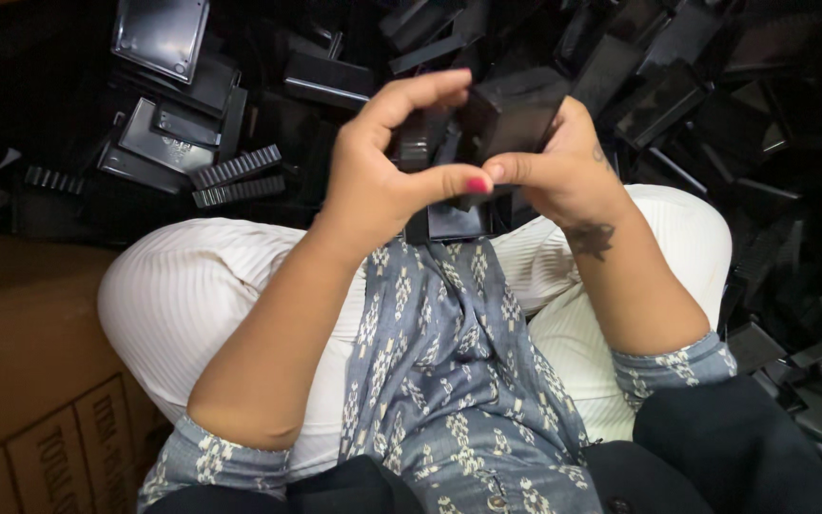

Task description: The person sits on the floor and repeatedly picks up two black plastic components from a large pile. They align and press the pieces together to form a single unit, then place the assembled item aside. The process is repeated continuously with new pairs of parts.

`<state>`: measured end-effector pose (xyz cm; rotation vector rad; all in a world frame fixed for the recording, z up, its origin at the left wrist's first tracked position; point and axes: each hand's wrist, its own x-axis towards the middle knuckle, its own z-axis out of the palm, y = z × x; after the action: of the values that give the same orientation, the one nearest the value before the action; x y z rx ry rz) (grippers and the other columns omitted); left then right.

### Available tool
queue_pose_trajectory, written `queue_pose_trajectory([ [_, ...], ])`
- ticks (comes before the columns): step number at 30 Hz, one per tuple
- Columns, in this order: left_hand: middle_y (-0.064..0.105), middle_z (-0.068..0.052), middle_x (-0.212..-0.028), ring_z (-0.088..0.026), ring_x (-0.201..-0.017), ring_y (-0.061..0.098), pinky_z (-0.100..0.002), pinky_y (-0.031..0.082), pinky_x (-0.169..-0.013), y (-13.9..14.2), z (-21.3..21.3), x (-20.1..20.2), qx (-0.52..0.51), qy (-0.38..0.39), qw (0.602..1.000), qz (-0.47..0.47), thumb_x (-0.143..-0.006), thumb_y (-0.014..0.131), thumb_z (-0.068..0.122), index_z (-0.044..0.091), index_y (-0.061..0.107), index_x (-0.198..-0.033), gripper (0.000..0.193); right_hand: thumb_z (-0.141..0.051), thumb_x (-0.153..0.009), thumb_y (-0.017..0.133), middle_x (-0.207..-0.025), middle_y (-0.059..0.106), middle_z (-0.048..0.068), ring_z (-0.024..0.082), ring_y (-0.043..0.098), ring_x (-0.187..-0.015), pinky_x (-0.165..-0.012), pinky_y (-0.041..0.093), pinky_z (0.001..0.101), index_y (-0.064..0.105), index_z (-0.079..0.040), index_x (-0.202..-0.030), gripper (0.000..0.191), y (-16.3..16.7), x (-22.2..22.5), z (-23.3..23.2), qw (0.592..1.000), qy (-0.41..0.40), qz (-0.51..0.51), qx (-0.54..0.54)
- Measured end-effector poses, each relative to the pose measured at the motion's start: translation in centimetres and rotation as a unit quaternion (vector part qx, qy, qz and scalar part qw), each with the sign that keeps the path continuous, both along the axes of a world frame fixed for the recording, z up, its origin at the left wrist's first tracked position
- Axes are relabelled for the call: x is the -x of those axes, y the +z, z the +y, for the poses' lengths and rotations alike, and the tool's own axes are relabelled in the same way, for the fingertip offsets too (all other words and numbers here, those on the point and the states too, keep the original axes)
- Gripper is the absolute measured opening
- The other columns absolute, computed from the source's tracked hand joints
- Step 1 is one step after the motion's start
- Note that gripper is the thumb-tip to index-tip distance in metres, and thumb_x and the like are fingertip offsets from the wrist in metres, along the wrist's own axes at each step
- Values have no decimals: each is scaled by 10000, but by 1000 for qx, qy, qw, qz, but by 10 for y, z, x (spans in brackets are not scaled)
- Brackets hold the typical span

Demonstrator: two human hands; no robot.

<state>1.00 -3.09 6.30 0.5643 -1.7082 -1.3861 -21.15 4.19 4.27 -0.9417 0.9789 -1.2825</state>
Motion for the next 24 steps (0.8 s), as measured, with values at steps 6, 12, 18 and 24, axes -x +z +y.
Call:
queue_pose_trajectory([
  [6, 698, -71, -1189, -275, -1163, 655, -388, 525, -1023, 1, 14, 7, 192, 96, 968, -128, -726, 961, 254, 73, 690, -1237, 606, 21, -864, 875, -1062, 730, 71, 149, 703, -988, -920, 562, 287, 658, 10, -1178, 382, 4, -1, 0, 999, -20, -29, 39],
  [12, 700, -59, -1131, -264, -1163, 628, -398, 517, -1039, -2, 23, 11, 204, 154, 958, -131, -814, 884, 174, 91, 686, -1254, 490, 35, -852, 868, -1035, 716, 57, 138, 690, -942, -873, 558, 269, 643, -38, -1158, 387, -1, -3, 0, 998, -51, 11, 42],
  [18, 690, -29, -1114, -239, -1179, 616, -370, 510, -1033, -1, 22, 8, 229, 181, 950, -112, -870, 851, 116, 127, 717, -1224, 378, 14, -851, 906, -1046, 703, 45, 135, 690, -967, -905, 572, 278, 613, -58, -1144, 420, 12, -10, -3, 990, -106, 76, 59],
  [24, 706, -25, -1062, -239, -1128, 642, -366, 532, -1019, -3, 20, 11, 191, 211, 953, -100, -916, 821, 97, 112, 762, -1091, 186, -80, -849, 950, -1127, 701, 36, 109, 682, -1022, -976, 580, 282, 592, -65, -1183, 490, 14, -9, 4, 966, -131, 215, 57],
])
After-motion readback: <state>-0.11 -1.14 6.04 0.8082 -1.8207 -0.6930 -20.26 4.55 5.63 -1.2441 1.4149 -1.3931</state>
